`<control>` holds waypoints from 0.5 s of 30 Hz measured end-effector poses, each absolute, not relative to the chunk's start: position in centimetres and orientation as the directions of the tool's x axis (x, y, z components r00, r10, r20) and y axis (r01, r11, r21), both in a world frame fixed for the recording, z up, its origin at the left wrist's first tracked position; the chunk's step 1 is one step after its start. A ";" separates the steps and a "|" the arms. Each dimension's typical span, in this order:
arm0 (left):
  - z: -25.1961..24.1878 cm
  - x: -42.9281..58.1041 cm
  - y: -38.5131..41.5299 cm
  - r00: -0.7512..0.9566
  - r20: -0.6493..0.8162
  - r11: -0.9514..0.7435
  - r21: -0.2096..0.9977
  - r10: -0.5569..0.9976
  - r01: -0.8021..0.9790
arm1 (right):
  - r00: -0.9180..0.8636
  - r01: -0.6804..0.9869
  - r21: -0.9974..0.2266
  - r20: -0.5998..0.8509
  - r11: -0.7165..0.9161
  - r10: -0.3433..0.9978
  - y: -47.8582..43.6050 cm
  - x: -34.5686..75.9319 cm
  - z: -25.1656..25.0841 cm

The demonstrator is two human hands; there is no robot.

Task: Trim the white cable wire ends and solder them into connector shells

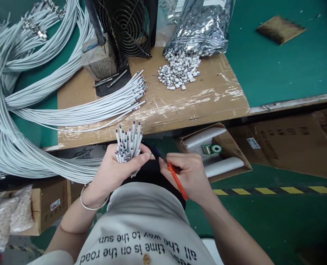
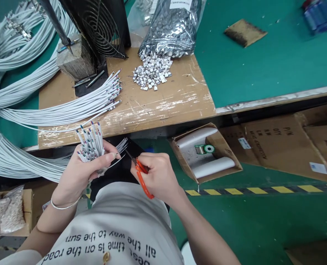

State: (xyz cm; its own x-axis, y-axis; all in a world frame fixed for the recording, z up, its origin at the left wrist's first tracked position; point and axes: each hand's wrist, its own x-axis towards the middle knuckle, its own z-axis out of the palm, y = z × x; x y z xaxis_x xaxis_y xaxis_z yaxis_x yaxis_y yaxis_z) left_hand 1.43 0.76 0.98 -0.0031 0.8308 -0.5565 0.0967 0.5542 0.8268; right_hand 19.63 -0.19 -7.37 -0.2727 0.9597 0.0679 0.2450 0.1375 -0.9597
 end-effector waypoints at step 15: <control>0.9 0.7 0.7 0.001 -0.500 0.499 0.865 0.866 0.053 | -0.007 0.043 -0.999 -0.010 -0.009 1.000 0.3 18.8 -6.4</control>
State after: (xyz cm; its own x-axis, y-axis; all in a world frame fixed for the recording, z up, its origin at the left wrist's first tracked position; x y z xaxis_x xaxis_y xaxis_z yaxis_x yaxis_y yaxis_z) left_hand 0.70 0.71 0.88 0.0007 0.8661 -0.4998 0.0526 0.4991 0.8650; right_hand 18.84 0.31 -6.41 -0.0071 0.9999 -0.0095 0.0429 -0.0092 -0.9990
